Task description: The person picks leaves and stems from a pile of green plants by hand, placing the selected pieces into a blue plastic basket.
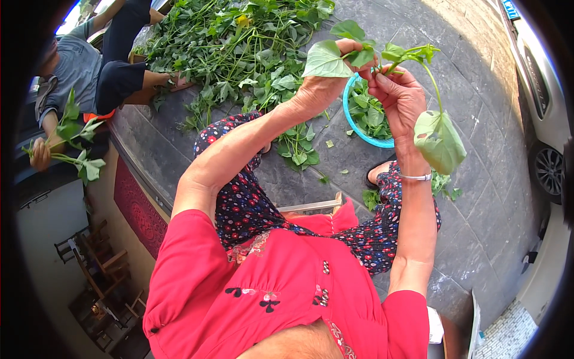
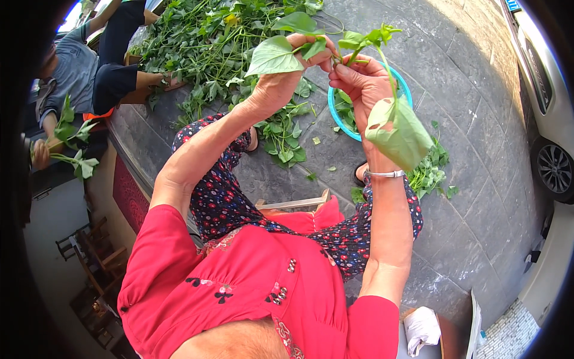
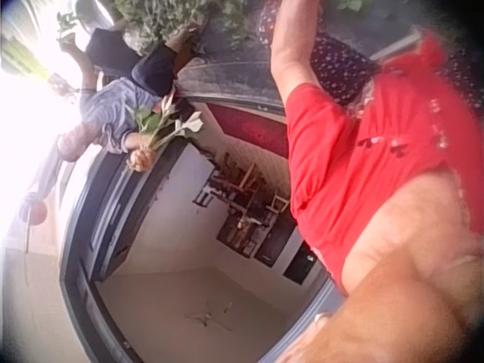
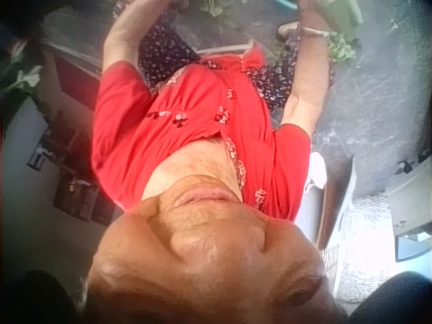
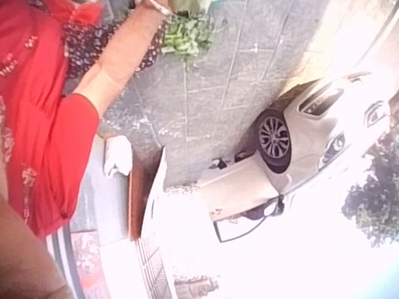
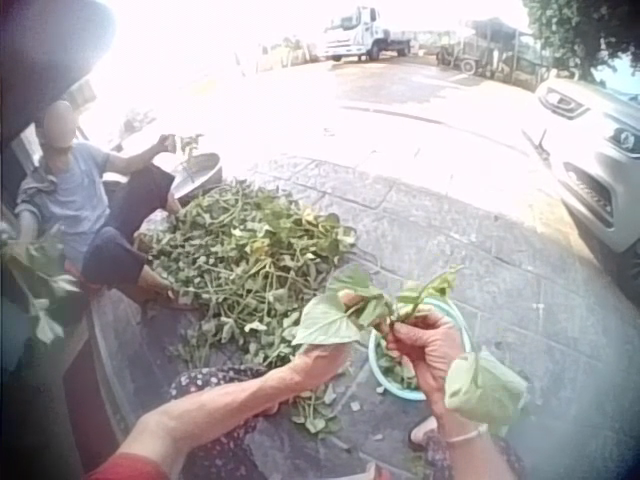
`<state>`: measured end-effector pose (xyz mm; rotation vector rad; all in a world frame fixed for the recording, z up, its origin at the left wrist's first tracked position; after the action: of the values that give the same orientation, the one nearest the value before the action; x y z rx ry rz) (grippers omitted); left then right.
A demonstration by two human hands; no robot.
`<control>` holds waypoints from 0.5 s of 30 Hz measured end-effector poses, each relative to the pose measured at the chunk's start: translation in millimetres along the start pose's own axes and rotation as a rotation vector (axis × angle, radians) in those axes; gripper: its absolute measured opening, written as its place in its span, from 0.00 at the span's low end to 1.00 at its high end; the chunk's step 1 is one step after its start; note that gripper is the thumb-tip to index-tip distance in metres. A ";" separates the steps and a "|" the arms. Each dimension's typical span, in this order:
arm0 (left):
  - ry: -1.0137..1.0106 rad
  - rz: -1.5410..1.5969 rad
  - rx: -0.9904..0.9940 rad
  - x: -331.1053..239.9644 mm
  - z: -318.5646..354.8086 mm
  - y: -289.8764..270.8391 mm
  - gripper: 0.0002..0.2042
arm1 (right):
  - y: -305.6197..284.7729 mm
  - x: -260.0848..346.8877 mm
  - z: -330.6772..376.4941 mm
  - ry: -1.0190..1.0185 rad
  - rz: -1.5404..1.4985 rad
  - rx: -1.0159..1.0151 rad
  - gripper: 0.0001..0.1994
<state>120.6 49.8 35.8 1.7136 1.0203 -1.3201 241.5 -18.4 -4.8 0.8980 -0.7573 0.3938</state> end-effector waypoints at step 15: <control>-0.069 -0.191 0.078 -1.2 -3.0 -1.2 0.11 | 9.4 5.6 12.5 -0.131 0.213 -0.070 0.07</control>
<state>120.6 52.8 37.5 1.6470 1.1278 -1.5482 234.4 -23.2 9.4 0.7854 -0.9860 0.4964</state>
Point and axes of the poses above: each hand's wrist, its own z-axis away from the middle knuckle, its own y-axis out of the palm, x = y × z, the point moved 5 cm from there along -z, towards the middle knuckle, and after that the axes turned 15 degrees about -x, right-handed, at the moved point
